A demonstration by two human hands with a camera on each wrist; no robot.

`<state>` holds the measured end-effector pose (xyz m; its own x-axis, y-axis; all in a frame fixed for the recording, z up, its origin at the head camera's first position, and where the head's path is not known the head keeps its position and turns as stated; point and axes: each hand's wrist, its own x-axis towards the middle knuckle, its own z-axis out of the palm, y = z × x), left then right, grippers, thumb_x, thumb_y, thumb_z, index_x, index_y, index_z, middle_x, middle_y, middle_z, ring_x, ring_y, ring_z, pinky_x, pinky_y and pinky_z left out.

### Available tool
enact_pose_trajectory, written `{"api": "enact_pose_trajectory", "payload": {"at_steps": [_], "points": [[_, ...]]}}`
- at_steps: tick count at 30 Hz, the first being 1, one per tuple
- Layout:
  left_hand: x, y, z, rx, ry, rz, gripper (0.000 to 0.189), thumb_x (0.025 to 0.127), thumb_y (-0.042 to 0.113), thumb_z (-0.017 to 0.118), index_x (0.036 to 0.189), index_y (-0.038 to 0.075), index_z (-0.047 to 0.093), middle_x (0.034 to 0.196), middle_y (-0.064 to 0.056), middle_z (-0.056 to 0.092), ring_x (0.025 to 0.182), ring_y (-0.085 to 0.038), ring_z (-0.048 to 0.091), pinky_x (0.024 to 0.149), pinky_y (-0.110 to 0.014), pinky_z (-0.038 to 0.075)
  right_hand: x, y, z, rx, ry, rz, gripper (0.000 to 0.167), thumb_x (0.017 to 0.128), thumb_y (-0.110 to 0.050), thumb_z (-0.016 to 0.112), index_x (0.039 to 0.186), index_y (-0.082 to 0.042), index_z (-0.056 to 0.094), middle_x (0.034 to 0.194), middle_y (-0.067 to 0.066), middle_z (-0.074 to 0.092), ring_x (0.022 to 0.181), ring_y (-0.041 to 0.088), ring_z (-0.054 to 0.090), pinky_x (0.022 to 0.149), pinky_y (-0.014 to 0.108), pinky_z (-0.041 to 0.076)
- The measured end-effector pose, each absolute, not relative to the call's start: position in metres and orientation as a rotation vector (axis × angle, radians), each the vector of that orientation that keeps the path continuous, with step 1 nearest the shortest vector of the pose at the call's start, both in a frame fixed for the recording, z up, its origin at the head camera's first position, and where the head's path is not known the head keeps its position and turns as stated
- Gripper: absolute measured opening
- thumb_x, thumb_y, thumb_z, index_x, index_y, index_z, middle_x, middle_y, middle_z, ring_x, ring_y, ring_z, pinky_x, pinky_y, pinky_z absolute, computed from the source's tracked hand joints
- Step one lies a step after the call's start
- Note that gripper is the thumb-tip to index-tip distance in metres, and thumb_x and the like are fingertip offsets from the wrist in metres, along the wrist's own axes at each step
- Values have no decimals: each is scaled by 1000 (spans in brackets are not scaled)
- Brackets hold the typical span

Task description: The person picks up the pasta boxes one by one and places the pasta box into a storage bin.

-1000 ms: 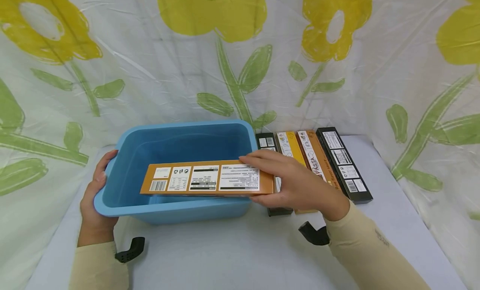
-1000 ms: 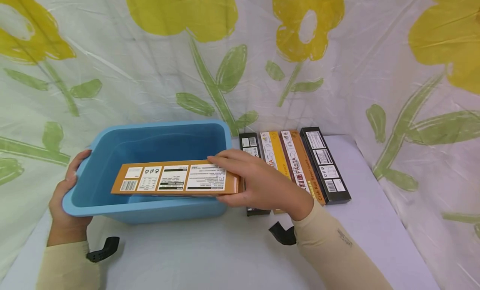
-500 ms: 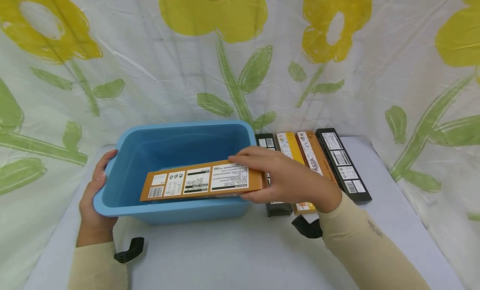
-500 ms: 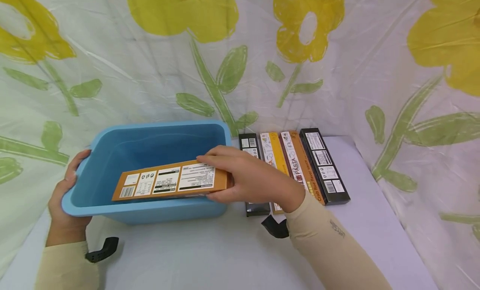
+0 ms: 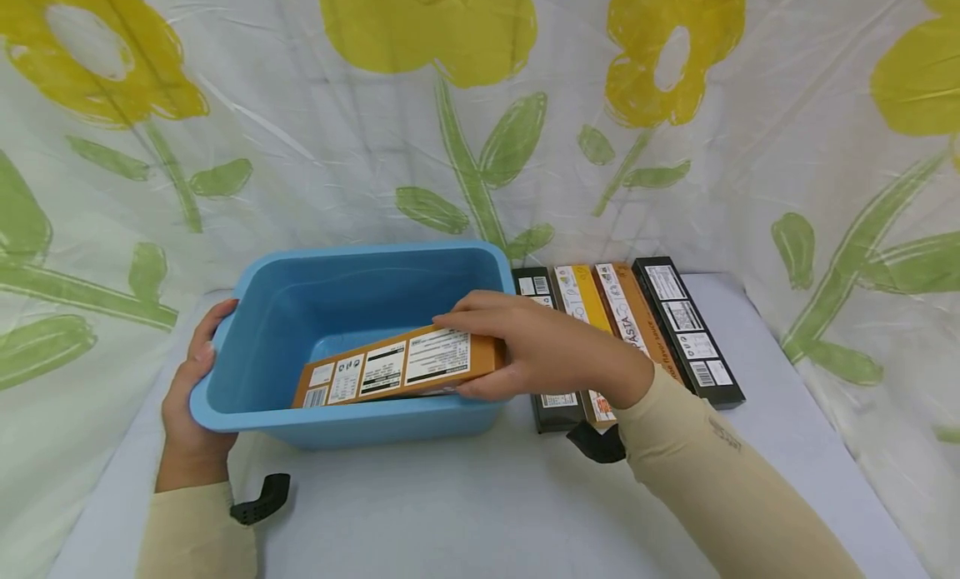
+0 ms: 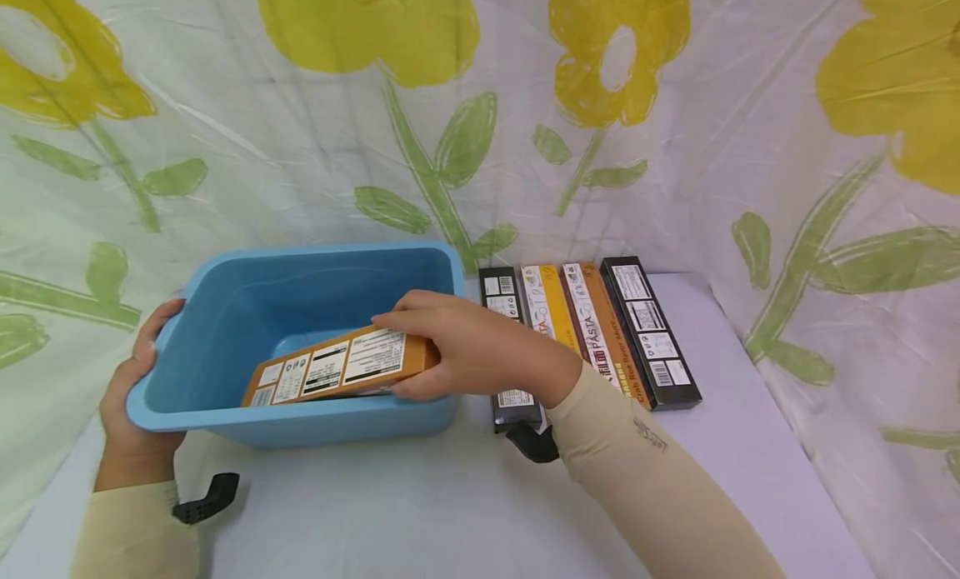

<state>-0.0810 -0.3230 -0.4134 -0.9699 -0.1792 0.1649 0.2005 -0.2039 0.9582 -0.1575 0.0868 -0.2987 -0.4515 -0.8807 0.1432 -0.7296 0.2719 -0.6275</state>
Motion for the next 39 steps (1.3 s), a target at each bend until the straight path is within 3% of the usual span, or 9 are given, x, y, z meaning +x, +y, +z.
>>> {"api": "enact_pose_trajectory", "payload": {"at_steps": [7, 17, 39], "points": [[-82, -322, -412, -49, -1799, -2275, 66, 105, 36, 34, 170, 26, 38, 168, -8, 33, 145, -29, 37, 101, -40, 45, -163, 77, -300, -1464, 2260, -907, 71, 99, -31, 84, 160, -7, 55, 138, -1, 59, 108, 14, 55, 84, 33, 53], [-83, -321, -412, -45, -1794, -2263, 66, 105, 36, 34, 169, 24, 39, 169, -8, 33, 145, -29, 36, 102, -42, 42, -168, 63, -304, -1465, 2227, -816, 64, 101, -37, 82, 154, -8, 62, 129, -4, 60, 106, 12, 54, 83, 33, 52], [-81, -322, -412, -45, -1793, -2267, 66, 105, 36, 35, 170, 24, 38, 169, -8, 32, 146, -29, 36, 103, -41, 44, -165, 36, -314, -1478, 2229, -708, 68, 98, -43, 84, 154, -10, 62, 123, -4, 57, 103, 12, 53, 82, 31, 49]]}}
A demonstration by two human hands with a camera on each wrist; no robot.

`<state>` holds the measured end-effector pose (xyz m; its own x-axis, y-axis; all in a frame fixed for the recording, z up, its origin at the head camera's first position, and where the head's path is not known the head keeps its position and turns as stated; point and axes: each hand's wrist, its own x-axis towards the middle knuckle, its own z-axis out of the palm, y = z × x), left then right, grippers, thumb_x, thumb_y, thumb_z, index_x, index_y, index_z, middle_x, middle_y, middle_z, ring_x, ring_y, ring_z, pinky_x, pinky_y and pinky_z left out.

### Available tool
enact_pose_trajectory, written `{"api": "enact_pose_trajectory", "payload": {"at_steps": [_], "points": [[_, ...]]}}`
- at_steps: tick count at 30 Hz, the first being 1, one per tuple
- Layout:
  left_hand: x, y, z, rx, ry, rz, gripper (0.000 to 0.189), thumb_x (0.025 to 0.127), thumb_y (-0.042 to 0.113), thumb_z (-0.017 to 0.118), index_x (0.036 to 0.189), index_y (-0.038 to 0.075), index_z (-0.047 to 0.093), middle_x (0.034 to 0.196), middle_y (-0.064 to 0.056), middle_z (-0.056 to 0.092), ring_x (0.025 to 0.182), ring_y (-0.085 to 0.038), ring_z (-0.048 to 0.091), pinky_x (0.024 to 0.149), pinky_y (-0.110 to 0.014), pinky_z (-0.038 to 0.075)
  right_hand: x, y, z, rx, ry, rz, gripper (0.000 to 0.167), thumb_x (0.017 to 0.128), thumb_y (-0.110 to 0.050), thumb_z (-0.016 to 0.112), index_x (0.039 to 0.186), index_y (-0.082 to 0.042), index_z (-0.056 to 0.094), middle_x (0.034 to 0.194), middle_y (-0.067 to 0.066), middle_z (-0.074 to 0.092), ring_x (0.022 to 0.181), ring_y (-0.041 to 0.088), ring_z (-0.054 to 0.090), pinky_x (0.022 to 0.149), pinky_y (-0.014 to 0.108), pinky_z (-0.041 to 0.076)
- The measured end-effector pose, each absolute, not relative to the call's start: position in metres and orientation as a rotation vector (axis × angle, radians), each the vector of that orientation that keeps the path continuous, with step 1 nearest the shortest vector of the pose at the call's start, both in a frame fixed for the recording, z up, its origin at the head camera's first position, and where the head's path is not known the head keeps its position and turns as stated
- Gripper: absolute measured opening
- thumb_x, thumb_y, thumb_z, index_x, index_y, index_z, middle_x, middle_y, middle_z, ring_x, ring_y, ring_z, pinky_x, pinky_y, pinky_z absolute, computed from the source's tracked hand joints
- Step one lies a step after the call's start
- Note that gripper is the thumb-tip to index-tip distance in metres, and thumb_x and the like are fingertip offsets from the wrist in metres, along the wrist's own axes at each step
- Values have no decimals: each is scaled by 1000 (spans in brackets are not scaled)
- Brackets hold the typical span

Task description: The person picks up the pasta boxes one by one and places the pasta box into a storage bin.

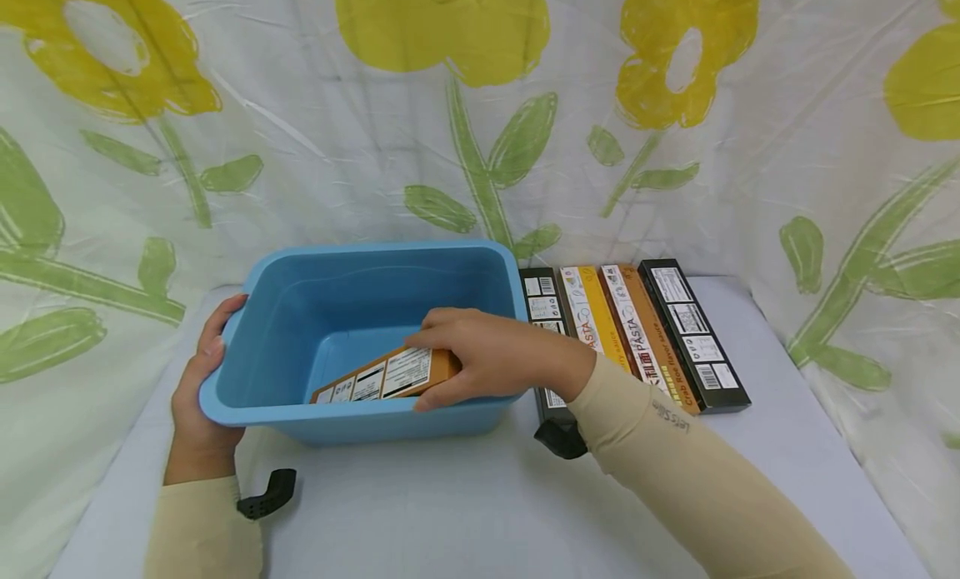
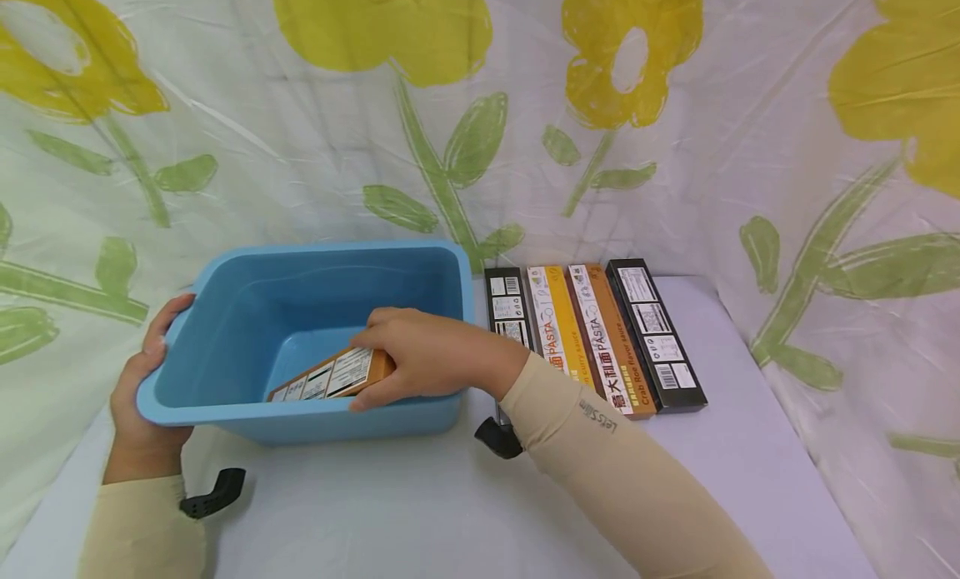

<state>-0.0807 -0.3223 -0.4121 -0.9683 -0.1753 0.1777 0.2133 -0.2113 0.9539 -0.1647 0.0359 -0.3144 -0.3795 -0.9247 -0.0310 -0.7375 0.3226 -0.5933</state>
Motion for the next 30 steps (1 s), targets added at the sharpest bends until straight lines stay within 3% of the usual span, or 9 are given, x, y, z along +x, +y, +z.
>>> {"api": "enact_pose_trajectory", "payload": {"at_steps": [23, 30], "points": [[-80, -321, -411, -24, -1815, -2251, 65, 106, 38, 35, 170, 26, 38, 170, -7, 32, 146, -30, 36, 103, -41, 44, -163, 27, -318, -1444, 2263, -668, 73, 99, -51, 81, 157, -11, 60, 126, -2, 56, 102, 12, 53, 79, 30, 49], [-80, -322, -411, -15, -1823, -2248, 65, 106, 38, 35, 170, 26, 38, 170, -6, 32, 146, -29, 37, 102, -40, 46, -164, 27, -319, -1452, 2254, -664, 63, 100, -51, 80, 147, -10, 68, 141, 1, 59, 120, 12, 55, 95, 28, 50]]}}
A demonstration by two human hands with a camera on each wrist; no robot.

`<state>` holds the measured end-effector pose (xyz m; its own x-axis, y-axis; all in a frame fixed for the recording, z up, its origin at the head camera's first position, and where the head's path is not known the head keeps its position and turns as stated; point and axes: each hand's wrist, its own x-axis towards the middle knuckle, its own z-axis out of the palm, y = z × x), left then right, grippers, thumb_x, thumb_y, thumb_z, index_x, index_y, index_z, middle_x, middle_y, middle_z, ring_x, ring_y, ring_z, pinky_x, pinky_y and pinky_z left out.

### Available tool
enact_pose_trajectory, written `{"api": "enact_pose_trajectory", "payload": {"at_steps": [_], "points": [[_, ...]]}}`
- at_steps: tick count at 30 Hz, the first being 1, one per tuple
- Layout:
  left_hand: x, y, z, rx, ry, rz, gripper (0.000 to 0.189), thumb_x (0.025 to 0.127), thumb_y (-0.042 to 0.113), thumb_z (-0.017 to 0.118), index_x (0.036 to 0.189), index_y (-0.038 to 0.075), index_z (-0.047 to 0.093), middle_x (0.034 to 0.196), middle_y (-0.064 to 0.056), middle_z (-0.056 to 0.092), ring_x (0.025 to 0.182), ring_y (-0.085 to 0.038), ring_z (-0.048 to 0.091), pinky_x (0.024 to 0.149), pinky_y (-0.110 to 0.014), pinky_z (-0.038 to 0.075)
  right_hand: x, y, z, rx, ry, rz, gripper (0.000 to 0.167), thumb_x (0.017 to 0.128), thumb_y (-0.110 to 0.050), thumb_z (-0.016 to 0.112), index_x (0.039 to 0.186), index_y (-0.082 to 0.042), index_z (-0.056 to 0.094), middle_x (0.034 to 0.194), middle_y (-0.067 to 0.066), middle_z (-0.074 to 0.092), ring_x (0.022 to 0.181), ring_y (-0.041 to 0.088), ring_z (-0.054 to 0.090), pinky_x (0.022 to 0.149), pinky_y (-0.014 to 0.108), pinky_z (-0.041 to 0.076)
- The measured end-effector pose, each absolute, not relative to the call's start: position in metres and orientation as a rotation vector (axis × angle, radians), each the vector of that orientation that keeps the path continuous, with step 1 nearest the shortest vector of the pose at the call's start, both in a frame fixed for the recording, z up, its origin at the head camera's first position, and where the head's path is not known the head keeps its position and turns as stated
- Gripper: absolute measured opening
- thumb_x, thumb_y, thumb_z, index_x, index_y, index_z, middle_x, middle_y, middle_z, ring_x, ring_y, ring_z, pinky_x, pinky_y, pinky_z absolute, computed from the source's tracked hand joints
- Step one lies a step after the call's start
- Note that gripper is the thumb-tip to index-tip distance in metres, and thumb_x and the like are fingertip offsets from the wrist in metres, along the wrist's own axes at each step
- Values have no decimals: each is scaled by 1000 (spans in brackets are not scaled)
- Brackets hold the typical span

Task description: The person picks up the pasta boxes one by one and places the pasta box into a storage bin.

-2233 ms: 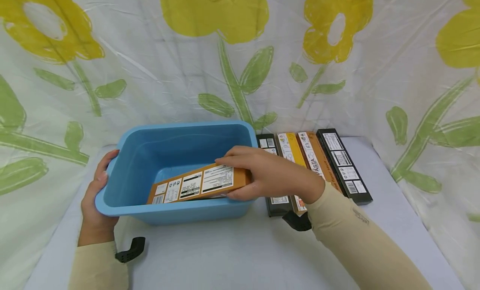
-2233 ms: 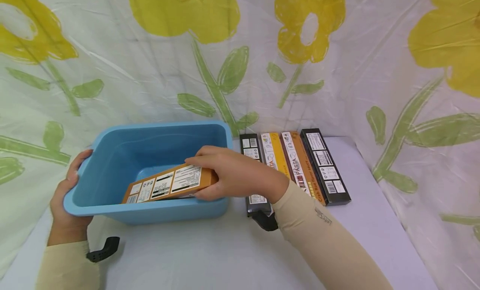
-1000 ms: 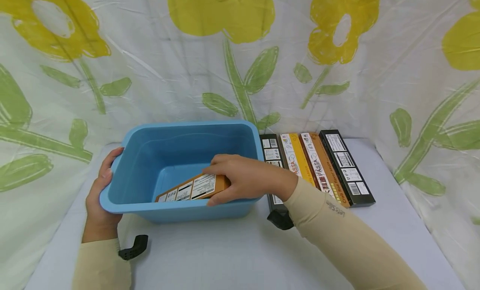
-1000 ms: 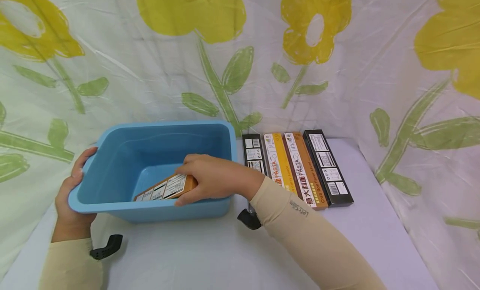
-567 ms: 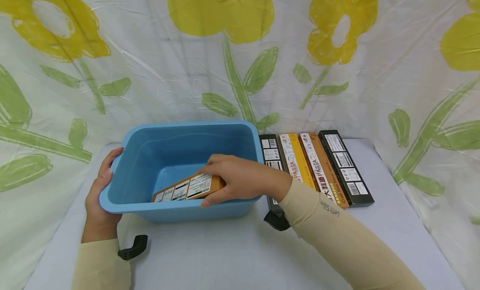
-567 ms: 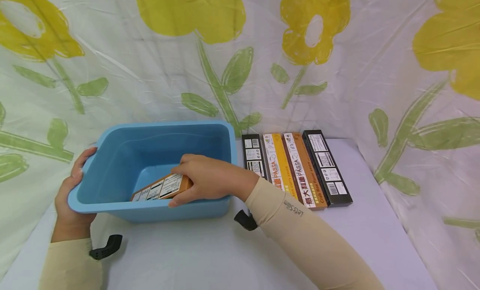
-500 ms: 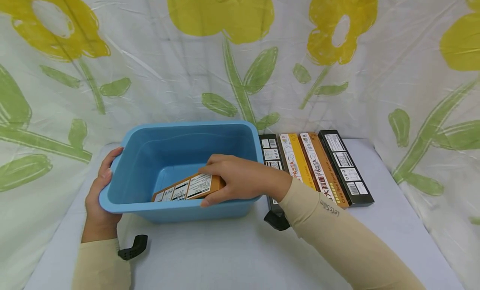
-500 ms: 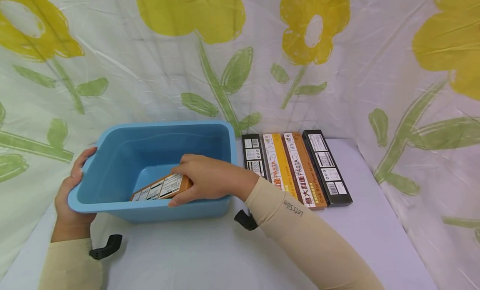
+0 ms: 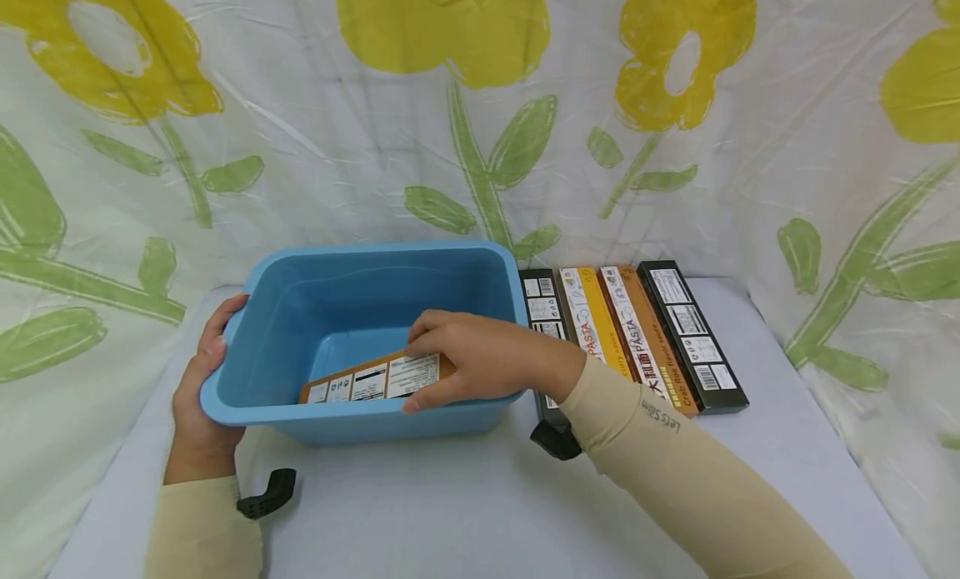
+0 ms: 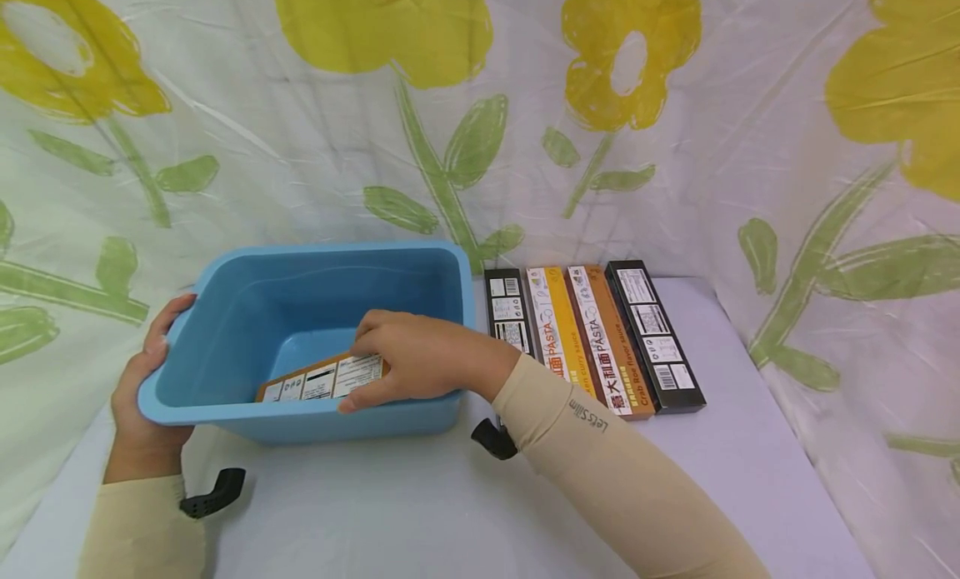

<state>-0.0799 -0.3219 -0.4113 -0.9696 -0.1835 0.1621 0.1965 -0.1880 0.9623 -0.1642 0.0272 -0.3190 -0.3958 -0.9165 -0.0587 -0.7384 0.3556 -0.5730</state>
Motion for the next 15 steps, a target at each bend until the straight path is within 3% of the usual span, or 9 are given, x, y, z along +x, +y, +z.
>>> {"api": "enact_pose_trajectory", "payload": {"at_steps": [2, 7, 15], "points": [[-80, -322, -412, -13, -1825, -2247, 65, 106, 38, 35, 169, 27, 39, 170, -6, 32, 146, -29, 37, 102, -39, 46, -164, 27, -319, -1449, 2249, -651, 61, 101, -50, 78, 147, -10, 69, 147, 1, 58, 129, 14, 54, 104, 29, 47], [-80, -322, -411, -10, -1819, -2250, 65, 106, 38, 36, 169, 27, 40, 171, -6, 31, 147, -29, 37, 102, -39, 47, -165, 27, -318, -1452, 2234, -632, 63, 104, -49, 75, 151, -9, 65, 148, 3, 60, 137, 17, 54, 111, 34, 44], [-80, -322, -411, -16, -1815, -2254, 65, 105, 37, 35, 169, 27, 39, 171, -6, 31, 147, -29, 36, 104, -40, 45, -165, 36, -313, -1480, 2225, -744, 58, 104, -45, 77, 149, -10, 67, 144, 0, 63, 128, 11, 58, 106, 31, 47]]}}
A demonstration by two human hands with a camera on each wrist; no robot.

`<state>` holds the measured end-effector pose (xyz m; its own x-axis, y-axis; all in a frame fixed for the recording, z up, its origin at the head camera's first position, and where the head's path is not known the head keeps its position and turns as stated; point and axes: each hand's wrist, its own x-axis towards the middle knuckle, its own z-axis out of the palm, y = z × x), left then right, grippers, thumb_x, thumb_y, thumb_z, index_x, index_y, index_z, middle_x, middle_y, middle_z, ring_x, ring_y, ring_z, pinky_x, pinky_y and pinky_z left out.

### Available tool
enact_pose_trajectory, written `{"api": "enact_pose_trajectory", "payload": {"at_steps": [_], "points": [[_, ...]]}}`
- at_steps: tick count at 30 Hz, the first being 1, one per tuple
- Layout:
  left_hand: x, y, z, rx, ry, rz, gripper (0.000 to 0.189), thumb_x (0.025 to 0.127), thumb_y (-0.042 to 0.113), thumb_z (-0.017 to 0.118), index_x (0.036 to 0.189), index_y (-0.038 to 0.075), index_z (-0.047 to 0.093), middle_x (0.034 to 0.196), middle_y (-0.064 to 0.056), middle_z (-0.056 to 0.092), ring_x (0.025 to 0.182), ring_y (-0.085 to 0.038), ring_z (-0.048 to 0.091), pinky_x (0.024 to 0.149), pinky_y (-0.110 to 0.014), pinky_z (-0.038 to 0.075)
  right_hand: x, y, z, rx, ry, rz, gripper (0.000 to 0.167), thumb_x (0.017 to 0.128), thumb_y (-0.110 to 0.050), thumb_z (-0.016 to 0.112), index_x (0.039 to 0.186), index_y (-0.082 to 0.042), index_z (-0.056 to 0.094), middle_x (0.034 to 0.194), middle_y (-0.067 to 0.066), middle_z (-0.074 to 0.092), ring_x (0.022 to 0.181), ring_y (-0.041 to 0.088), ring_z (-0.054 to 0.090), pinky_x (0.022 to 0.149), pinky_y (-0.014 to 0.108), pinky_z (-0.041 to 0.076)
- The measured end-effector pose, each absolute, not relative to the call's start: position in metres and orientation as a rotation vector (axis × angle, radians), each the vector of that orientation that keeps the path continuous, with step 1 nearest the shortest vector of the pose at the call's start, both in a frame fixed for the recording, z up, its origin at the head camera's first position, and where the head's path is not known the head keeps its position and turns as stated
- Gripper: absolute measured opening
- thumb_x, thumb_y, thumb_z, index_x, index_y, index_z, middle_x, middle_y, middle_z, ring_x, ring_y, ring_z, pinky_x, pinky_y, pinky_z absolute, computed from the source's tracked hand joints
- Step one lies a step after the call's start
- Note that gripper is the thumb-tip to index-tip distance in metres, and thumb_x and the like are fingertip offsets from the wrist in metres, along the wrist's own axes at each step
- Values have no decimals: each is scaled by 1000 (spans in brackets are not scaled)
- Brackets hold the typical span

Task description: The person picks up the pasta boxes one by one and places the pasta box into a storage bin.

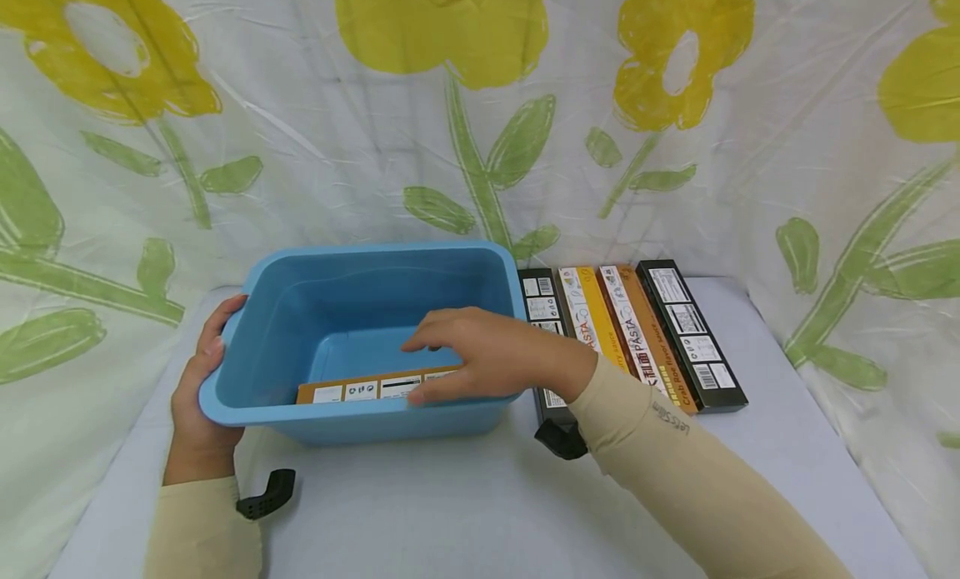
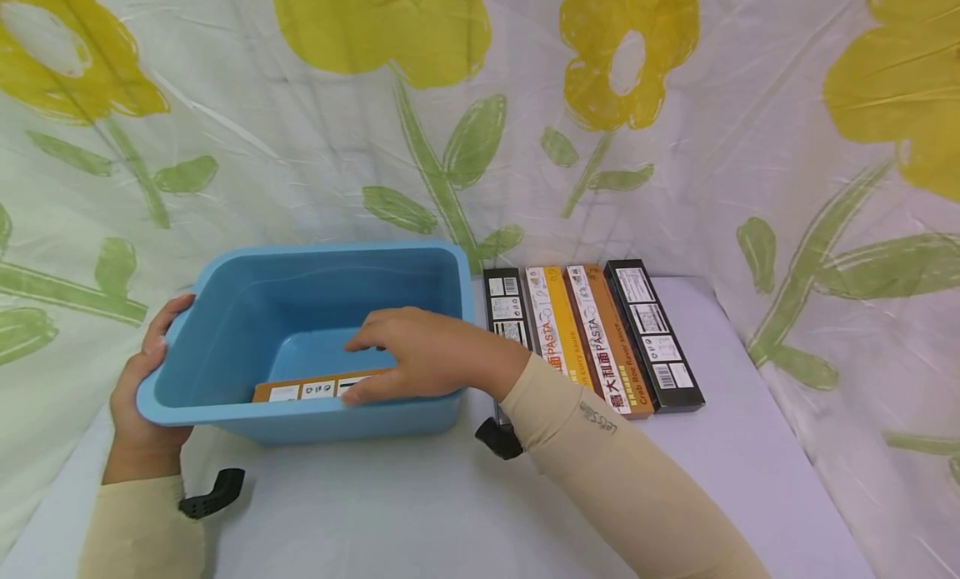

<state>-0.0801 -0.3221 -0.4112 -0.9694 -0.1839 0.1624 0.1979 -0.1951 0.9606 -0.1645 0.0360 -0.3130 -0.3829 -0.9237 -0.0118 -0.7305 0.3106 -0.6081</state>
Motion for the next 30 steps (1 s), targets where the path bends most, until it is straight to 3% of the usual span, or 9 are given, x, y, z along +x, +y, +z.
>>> {"api": "enact_pose_trajectory", "payload": {"at_steps": [14, 20, 30], "points": [[-81, -322, -412, -23, -1796, -2268, 65, 105, 36, 36, 169, 26, 39, 170, -6, 31, 146, -29, 37, 103, -39, 45, -162, 53, -310, -1453, 2220, -895, 55, 105, -40, 76, 150, -10, 65, 140, -4, 64, 122, 7, 60, 105, 34, 48], [-81, -323, -412, -20, -1793, -2271, 65, 105, 36, 36, 169, 26, 39, 170, -7, 31, 146, -29, 37, 101, -39, 47, -157, 58, -315, -1458, 2200, -983, 53, 106, -37, 75, 150, -9, 65, 142, -3, 62, 123, 9, 59, 99, 31, 53], [-82, -323, -412, -28, -1789, -2272, 65, 105, 36, 36, 169, 25, 40, 170, -7, 31, 146, -29, 37, 102, -40, 45, -155, 74, -321, -1622, 2207, -1260, 47, 102, -20, 80, 144, -5, 68, 137, -2, 65, 119, 11, 61, 96, 35, 53]]}}
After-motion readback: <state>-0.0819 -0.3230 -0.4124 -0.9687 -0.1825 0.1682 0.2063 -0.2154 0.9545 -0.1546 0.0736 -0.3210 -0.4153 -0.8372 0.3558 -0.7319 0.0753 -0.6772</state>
